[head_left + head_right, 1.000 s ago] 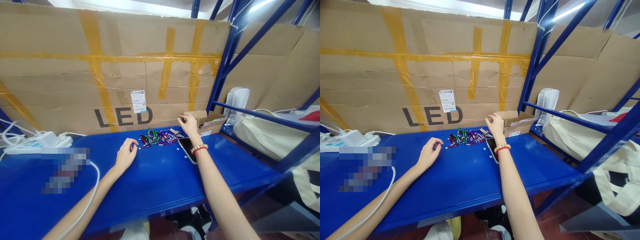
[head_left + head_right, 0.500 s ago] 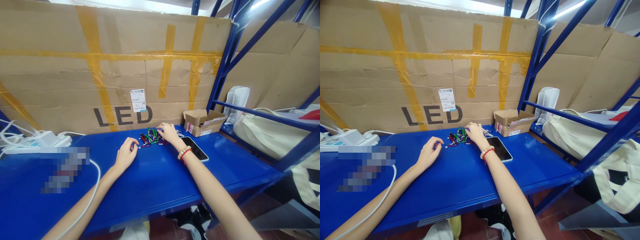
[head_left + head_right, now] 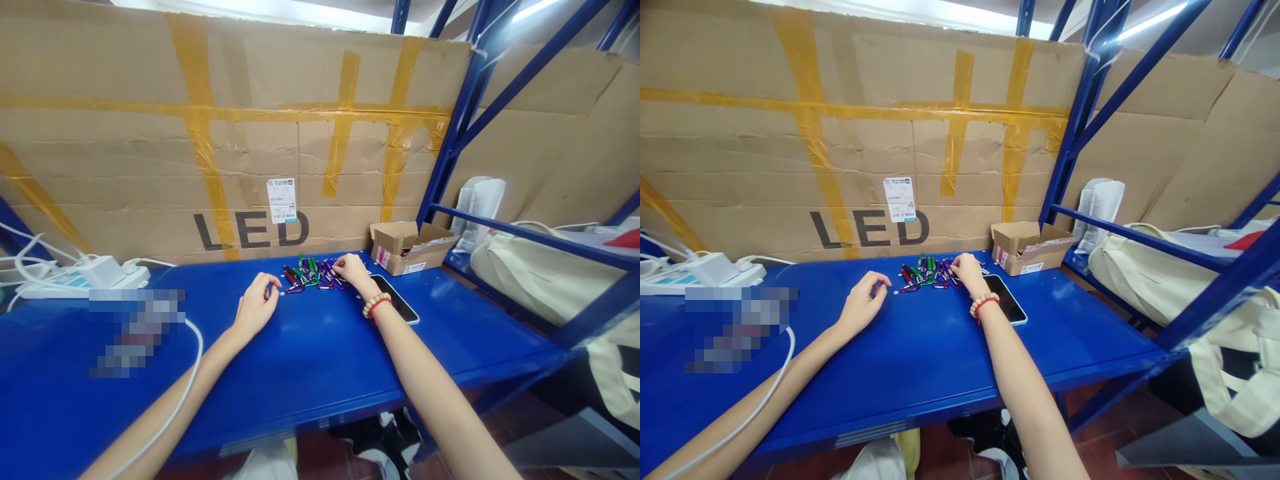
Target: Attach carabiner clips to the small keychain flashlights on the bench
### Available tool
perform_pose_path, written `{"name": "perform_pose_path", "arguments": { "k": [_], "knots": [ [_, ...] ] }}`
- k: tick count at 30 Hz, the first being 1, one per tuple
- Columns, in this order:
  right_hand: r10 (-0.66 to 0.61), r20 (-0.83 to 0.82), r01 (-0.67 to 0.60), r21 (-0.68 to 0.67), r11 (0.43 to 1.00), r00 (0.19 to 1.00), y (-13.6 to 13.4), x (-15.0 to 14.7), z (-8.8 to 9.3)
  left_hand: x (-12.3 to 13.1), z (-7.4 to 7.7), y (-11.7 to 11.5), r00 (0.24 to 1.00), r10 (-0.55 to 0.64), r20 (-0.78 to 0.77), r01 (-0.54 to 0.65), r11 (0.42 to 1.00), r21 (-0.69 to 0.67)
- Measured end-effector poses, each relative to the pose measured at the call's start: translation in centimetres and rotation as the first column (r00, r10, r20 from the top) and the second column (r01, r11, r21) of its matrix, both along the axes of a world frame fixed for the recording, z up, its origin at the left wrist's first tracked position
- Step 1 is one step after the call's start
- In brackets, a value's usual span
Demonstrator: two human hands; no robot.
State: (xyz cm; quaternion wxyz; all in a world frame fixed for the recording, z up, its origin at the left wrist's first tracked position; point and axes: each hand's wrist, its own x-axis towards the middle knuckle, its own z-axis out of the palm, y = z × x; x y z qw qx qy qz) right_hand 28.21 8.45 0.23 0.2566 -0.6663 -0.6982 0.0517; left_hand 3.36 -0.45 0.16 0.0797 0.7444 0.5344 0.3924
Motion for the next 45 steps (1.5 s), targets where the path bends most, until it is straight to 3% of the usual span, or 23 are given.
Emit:
{"name": "perform_pose_path", "arguments": {
  "k": [4, 7, 9, 11, 15, 17, 19, 22, 25, 28, 30, 32, 35, 42, 45],
  "knots": [
    [-0.028, -0.052, 0.031, 0.054, 0.998, 0.998, -0.2, 1.1, 0.7, -0.1, 0.0, 0.1, 1.0, 0.009, -0.001, -0.009, 1.0, -0.001],
    [-0.056, -0.246, 0.122, 0.26, 0.958, 0.968, -0.3, 2.5, 1.6, -0.2, 0.0, 0.1, 1.0, 0.008, 0.004, -0.008, 1.0, 0.004],
    [-0.058, -0.379, 0.233, 0.434, 0.87, 0.924, -0.4, 3.5, 2.4, -0.1, 0.0, 0.1, 1.0, 0.005, 0.004, -0.005, 1.0, -0.001],
    [-0.044, -0.455, 0.335, 0.585, 0.739, 0.889, -0.5, 4.4, 3.3, -0.1, -0.1, 0.0, 1.0, 0.003, 0.0, -0.003, 1.0, -0.01],
    [-0.056, -0.492, 0.452, 0.744, 0.491, 0.869, -0.8, 6.4, 4.4, 0.0, -0.3, 0.0, 1.0, -0.005, -0.013, 0.005, 1.0, -0.015],
    [-0.094, -0.496, 0.486, 0.767, 0.419, 0.863, -1.0, 7.6, 4.5, 0.0, -0.4, 0.1, 1.0, -0.008, -0.016, 0.008, 1.0, -0.014],
    [-0.138, -0.48, 0.492, 0.772, 0.403, 0.866, -1.0, 8.6, 4.4, 0.0, -0.5, 0.2, 1.0, -0.011, -0.019, 0.01, 1.0, -0.013],
    [-0.227, -0.388, 0.449, 0.753, 0.48, 0.893, -1.2, 8.9, 4.2, 0.1, -0.5, 0.2, 0.999, -0.019, -0.027, 0.019, 1.0, -0.016],
    [-0.256, -0.224, 0.339, 0.672, 0.658, 0.94, -1.4, 7.1, 4.1, 0.2, -0.4, 0.0, 0.999, -0.02, -0.031, 0.019, 0.999, -0.025],
    [-0.118, -0.061, 0.132, 0.384, 0.914, 0.991, -1.5, 3.9, 3.7, 0.2, -0.3, -0.1, 0.999, -0.015, -0.03, 0.014, 1.0, -0.025],
    [-0.057, -0.02, 0.06, 0.167, 0.984, 0.998, -1.4, 1.9, 2.9, 0.2, -0.2, -0.1, 1.0, -0.015, -0.027, 0.015, 1.0, -0.021],
    [-0.015, 0.047, 0.015, 0.011, 1.0, 0.999, -1.2, 0.4, 1.9, 0.1, -0.1, -0.1, 1.0, -0.015, -0.025, 0.014, 1.0, -0.019],
    [-0.028, 0.054, 0.034, -0.106, 0.994, 0.998, -1.1, -0.3, 1.0, -0.1, -0.1, 0.0, 1.0, -0.014, -0.024, 0.013, 1.0, -0.017],
    [-0.074, -0.021, 0.071, -0.122, 0.99, 0.997, -1.5, 1.6, 2.1, -0.1, 0.0, 0.0, 1.0, -0.017, -0.026, 0.017, 1.0, -0.02],
    [-0.008, -0.047, -0.001, -0.187, 0.982, 0.999, -1.3, 2.6, 2.3, -0.1, 0.0, -0.1, 0.999, -0.017, -0.027, 0.016, 1.0, -0.019]
  ]
}}
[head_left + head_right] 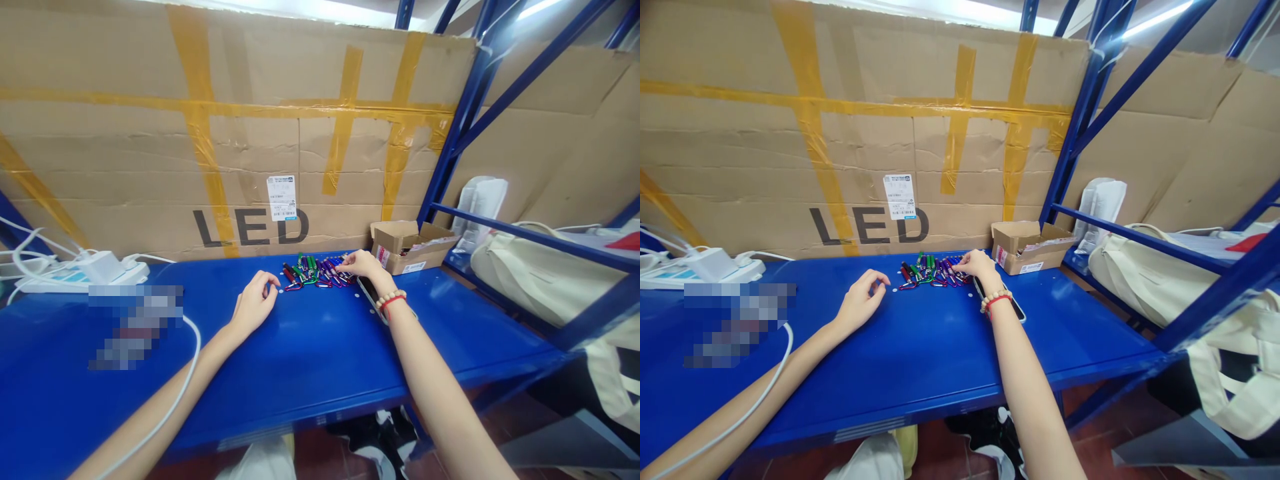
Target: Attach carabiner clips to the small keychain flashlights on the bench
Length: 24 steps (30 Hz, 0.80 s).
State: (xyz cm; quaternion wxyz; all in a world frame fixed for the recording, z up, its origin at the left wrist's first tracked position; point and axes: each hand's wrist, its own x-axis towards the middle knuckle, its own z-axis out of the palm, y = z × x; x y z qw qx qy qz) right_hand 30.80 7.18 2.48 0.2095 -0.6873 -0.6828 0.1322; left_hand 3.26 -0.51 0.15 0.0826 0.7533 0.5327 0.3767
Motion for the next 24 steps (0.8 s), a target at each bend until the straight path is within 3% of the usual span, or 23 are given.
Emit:
{"name": "perform_pose_path", "arguments": {
  "k": [4, 10, 13, 15, 16, 18, 22, 24],
  "knots": [
    [0.049, -0.253, -0.102, -0.203, 0.974, 0.966, 0.4, 0.3, -0.5, -0.1, 0.0, 0.1, 1.0, -0.002, -0.002, 0.002, 1.0, -0.003],
    [-0.014, -0.379, -0.046, -0.149, 0.988, 0.925, 0.0, -0.2, -0.1, -0.2, -0.1, 0.1, 1.0, 0.013, -0.004, -0.013, 1.0, -0.005],
    [-0.04, -0.382, 0.063, 0.048, 0.997, 0.923, -0.1, 0.5, 0.7, -0.2, -0.1, 0.1, 1.0, 0.016, -0.006, -0.016, 1.0, -0.005],
    [-0.084, -0.419, 0.202, 0.246, 0.948, 0.904, 0.0, 1.3, 1.2, -0.2, -0.1, 0.2, 1.0, 0.015, -0.007, -0.015, 1.0, -0.004],
    [-0.097, -0.464, 0.263, 0.309, 0.914, 0.881, 0.1, 1.7, 1.3, -0.2, -0.1, 0.2, 1.0, 0.015, -0.008, -0.015, 1.0, -0.005],
    [-0.092, -0.597, 0.333, 0.307, 0.891, 0.797, 0.4, 2.2, 1.4, -0.1, -0.2, 0.2, 1.0, 0.013, -0.013, -0.013, 1.0, -0.009],
    [-0.056, -0.832, 0.32, 0.149, 0.936, 0.552, 0.6, 2.3, 1.2, 0.0, -0.2, 0.1, 1.0, 0.012, -0.021, -0.012, 1.0, -0.022],
    [-0.057, -0.869, 0.297, 0.106, 0.949, 0.492, 0.5, 2.1, 1.1, 0.0, -0.2, 0.1, 1.0, 0.014, -0.021, -0.015, 1.0, -0.025]
  ]
}}
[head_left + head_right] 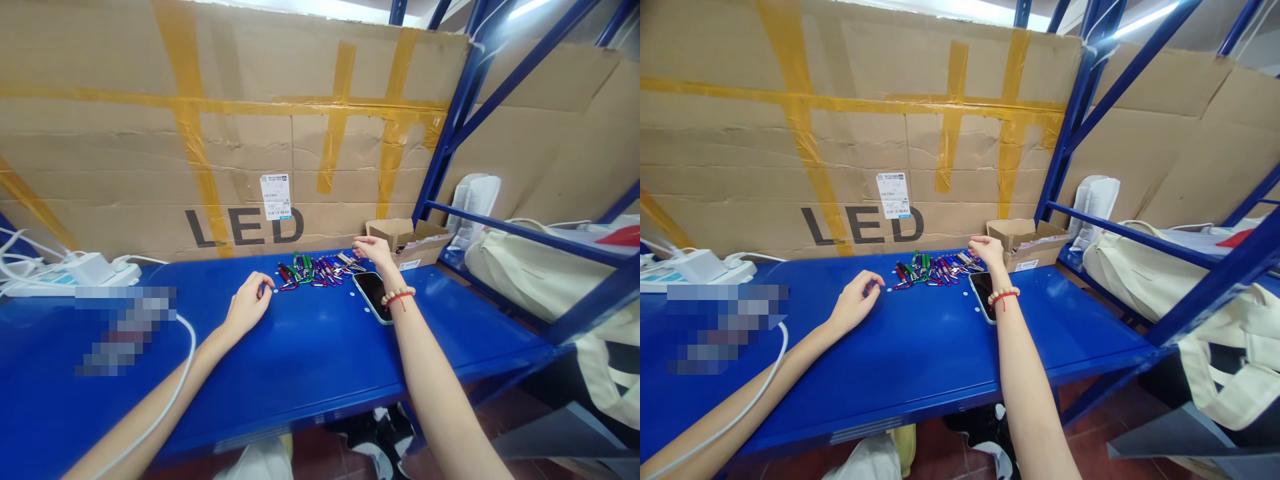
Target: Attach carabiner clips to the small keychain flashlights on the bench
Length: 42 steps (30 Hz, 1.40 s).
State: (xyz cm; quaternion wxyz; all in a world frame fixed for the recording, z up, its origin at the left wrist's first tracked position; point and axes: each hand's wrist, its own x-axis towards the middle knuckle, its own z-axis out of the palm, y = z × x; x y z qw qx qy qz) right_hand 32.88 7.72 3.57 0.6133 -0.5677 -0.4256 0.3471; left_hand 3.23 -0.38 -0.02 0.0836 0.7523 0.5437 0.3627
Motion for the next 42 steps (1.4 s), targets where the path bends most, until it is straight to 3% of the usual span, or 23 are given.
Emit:
{"name": "perform_pose_path", "arguments": {
  "k": [11, 17, 22, 24, 27, 31, 35, 42],
  "knots": [
    [0.192, -0.184, -0.189, 0.035, 0.981, 0.964, -1.0, 0.0, 0.7, -0.1, -0.2, 0.2, 1.0, -0.004, -0.007, 0.004, 1.0, -0.002],
    [0.349, -0.223, -0.328, 0.125, 0.936, 0.91, -1.2, 0.6, 1.3, 0.0, -0.1, 0.0, 1.0, -0.019, -0.013, 0.018, 1.0, -0.005],
    [0.417, -0.166, -0.411, 0.072, 0.909, 0.893, -1.0, 0.6, 0.8, 0.0, -0.1, 0.0, 1.0, -0.013, -0.012, 0.013, 1.0, -0.012],
    [0.339, -0.112, -0.333, 0.075, 0.94, 0.934, -0.5, 0.6, 0.4, 0.0, -0.2, 0.1, 1.0, -0.016, -0.01, 0.016, 1.0, -0.011],
    [0.1, -0.061, -0.087, 0.198, 0.976, 0.993, 0.4, 1.2, -0.2, 0.0, -0.2, 0.1, 1.0, -0.019, -0.008, 0.019, 1.0, -0.007],
    [-0.28, 0.055, 0.237, 0.397, 0.887, 0.958, 1.0, 2.5, -0.1, 0.0, -0.2, 0.1, 1.0, -0.026, -0.009, 0.026, 1.0, -0.008],
    [-0.504, 0.236, 0.329, 0.522, 0.787, 0.831, 0.6, 3.7, 0.1, 0.1, -0.1, 0.0, 1.0, -0.029, -0.009, 0.029, 0.999, -0.018],
    [-0.625, 0.357, 0.424, 0.499, 0.756, 0.695, 0.7, 4.8, -0.6, 0.0, -0.3, 0.2, 0.999, -0.036, -0.019, 0.036, 0.999, -0.004]
  ]
}}
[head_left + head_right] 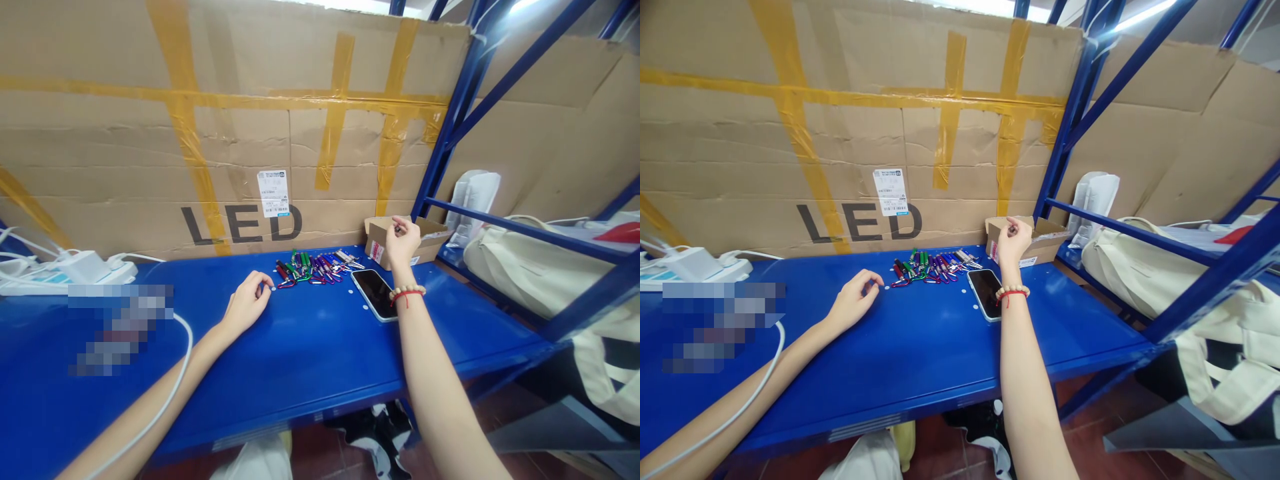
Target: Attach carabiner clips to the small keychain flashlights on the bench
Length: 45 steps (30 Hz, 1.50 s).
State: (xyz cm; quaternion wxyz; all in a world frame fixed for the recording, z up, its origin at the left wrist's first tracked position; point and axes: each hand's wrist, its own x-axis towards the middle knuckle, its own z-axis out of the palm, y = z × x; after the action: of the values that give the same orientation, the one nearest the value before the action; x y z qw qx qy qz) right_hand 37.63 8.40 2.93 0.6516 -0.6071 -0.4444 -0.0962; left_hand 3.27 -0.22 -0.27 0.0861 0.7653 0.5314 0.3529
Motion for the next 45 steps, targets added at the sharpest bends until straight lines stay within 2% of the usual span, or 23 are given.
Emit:
{"name": "perform_pose_path", "arguments": {
  "k": [6, 10, 15, 18, 22, 27, 31, 33, 35, 37, 39, 41, 43, 45],
  "knots": [
    [0.031, 0.263, -0.001, -0.114, 0.993, 0.964, 0.7, 0.1, -0.7, 0.0, 0.0, 0.0, 1.0, 0.003, -0.003, -0.003, 1.0, -0.013],
    [0.051, 0.277, -0.005, -0.165, 0.986, 0.959, 0.6, 0.0, -1.0, -0.1, 0.0, 0.0, 1.0, 0.0, 0.001, 0.0, 1.0, -0.01],
    [-0.045, 0.368, 0.114, -0.169, 0.979, 0.929, 0.0, -0.1, -0.9, 0.0, -0.1, 0.0, 1.0, -0.013, 0.003, 0.013, 1.0, -0.017],
    [-0.042, 0.356, 0.147, -0.273, 0.951, 0.933, 0.0, -0.3, -1.3, 0.0, -0.1, 0.1, 1.0, -0.029, 0.004, 0.029, 0.999, -0.024],
    [-0.019, 0.246, 0.116, -0.386, 0.915, 0.969, 0.2, -0.3, -2.0, 0.0, -0.2, 0.1, 0.999, -0.034, -0.002, 0.034, 0.999, -0.025],
    [-0.083, 0.206, 0.154, -0.359, 0.921, 0.975, 0.0, -0.6, -2.0, 0.0, -0.1, 0.0, 0.999, -0.047, 0.004, 0.047, 0.999, -0.02],
    [-0.158, 0.265, 0.22, -0.225, 0.949, 0.951, -0.8, -2.1, -0.8, 0.2, 0.0, -0.2, 0.999, -0.05, -0.018, 0.05, 0.999, -0.018],
    [-0.112, 0.345, 0.174, -0.154, 0.973, 0.932, -1.2, -3.4, -0.1, 0.3, 0.0, -0.4, 0.997, -0.058, -0.04, 0.057, 0.998, -0.023],
    [0.024, 0.429, 0.063, -0.188, 0.98, 0.903, -1.6, -5.1, 0.4, 0.2, 0.2, -0.6, 0.996, -0.064, -0.065, 0.062, 0.998, -0.021],
    [0.229, 0.477, -0.062, -0.34, 0.938, 0.849, -1.7, -6.8, 0.3, 0.1, 0.4, -0.7, 0.995, -0.053, -0.087, 0.053, 0.999, -0.004],
    [0.357, 0.455, -0.083, -0.518, 0.851, 0.816, -1.6, -8.1, -0.3, -0.2, 0.7, -0.7, 0.995, -0.022, -0.102, 0.024, 1.0, 0.02],
    [0.421, 0.378, -0.031, -0.713, 0.701, 0.825, -1.5, -8.8, -1.2, -0.5, 1.0, -0.7, 0.993, 0.018, -0.113, -0.013, 0.999, 0.043],
    [0.435, 0.302, 0.017, -0.836, 0.548, 0.849, -1.3, -8.9, -2.0, -0.7, 1.3, -0.7, 0.991, 0.049, -0.127, -0.041, 0.997, 0.065],
    [0.435, 0.268, 0.042, -0.886, 0.462, 0.859, -1.3, -8.7, -2.4, -0.9, 1.5, -0.6, 0.987, 0.065, -0.146, -0.054, 0.995, 0.08]
  ]
}}
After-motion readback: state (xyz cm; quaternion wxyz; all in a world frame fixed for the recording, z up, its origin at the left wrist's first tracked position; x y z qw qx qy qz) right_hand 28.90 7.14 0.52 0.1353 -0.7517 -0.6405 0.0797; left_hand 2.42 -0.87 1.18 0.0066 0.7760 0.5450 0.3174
